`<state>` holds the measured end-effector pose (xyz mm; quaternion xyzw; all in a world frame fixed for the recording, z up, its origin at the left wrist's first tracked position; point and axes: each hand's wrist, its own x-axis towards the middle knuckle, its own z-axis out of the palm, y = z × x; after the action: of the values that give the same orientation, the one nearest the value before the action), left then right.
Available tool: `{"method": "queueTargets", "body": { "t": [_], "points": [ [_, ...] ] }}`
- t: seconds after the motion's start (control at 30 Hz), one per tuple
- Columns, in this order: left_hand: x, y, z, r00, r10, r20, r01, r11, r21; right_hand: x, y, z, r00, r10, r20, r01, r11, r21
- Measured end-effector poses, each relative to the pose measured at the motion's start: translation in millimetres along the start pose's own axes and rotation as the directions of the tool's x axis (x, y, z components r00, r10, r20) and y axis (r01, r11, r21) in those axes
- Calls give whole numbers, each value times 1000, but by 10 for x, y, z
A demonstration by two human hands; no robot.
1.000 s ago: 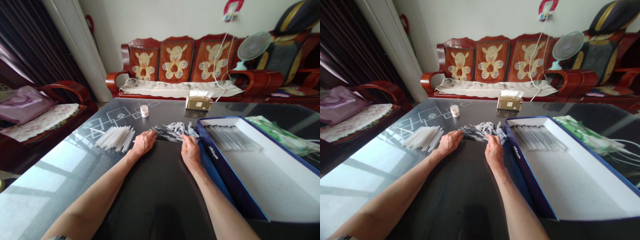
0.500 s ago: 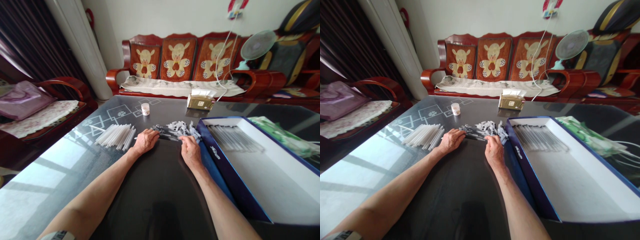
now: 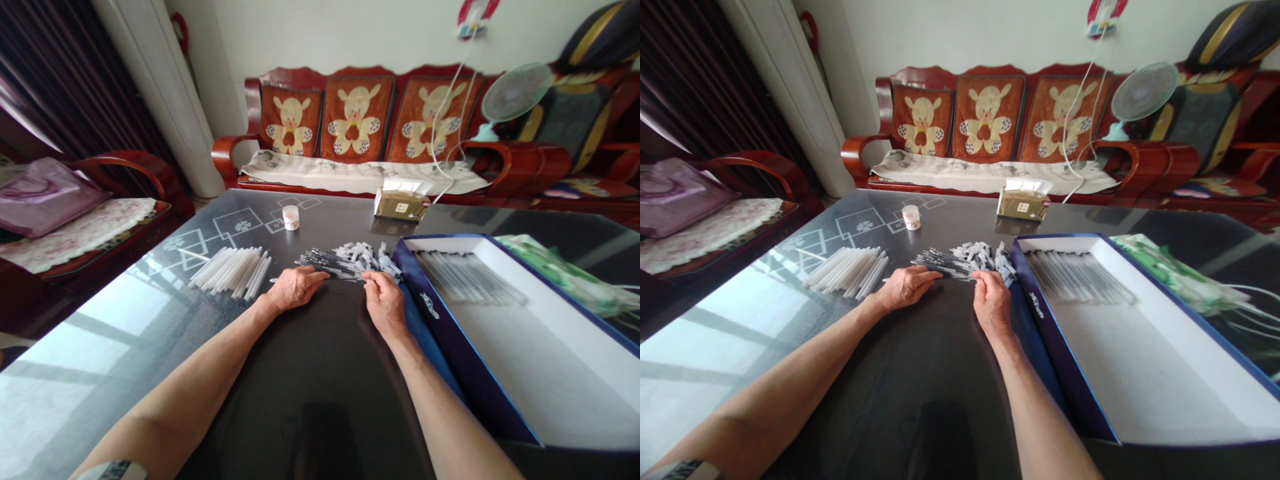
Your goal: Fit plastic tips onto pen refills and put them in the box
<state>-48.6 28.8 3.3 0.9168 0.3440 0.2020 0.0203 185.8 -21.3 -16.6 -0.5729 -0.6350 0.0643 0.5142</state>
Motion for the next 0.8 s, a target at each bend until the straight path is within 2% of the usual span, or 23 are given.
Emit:
{"method": "queueTargets", "body": {
  "t": [0.13, 0.23, 0.33, 0.47, 0.53, 0.57, 0.6, 0.67, 0.8],
  "points": [
    [17, 31, 2, 1000, 1, -23, -1, 1000, -17, -1, 23, 7, 985, 170, 39, -174, 971, 163],
    [31, 54, 6, 998, -34, -46, 33, 999, -17, 15, -13, 32, 951, 304, 63, -308, 897, 317],
    [38, 73, 8, 997, -57, -53, 57, 998, 0, 44, -92, 58, 894, 440, 85, -422, 760, 494],
    [45, 104, 8, 996, -77, -45, 78, 997, 15, 72, -191, 70, 807, 570, 156, -501, 519, 693],
    [53, 129, 12, 996, -68, -50, 67, 998, -9, 69, -222, 79, 784, 590, 193, -516, 445, 732],
    [58, 144, 16, 997, -55, -57, 53, 998, -27, 62, -234, 88, 780, 592, 203, -521, 435, 734],
    [64, 161, 22, 997, -35, -64, 32, 998, -47, 51, -243, 101, 781, 591, 203, -525, 445, 725],
    [74, 197, 37, 997, 10, -76, -16, 997, -78, 22, -254, 136, 796, 578, 177, -526, 519, 674],
    [84, 268, 78, 995, 69, -70, -76, 992, -98, -48, -260, 209, 892, 443, 89, -429, 768, 476]
  ]
}}
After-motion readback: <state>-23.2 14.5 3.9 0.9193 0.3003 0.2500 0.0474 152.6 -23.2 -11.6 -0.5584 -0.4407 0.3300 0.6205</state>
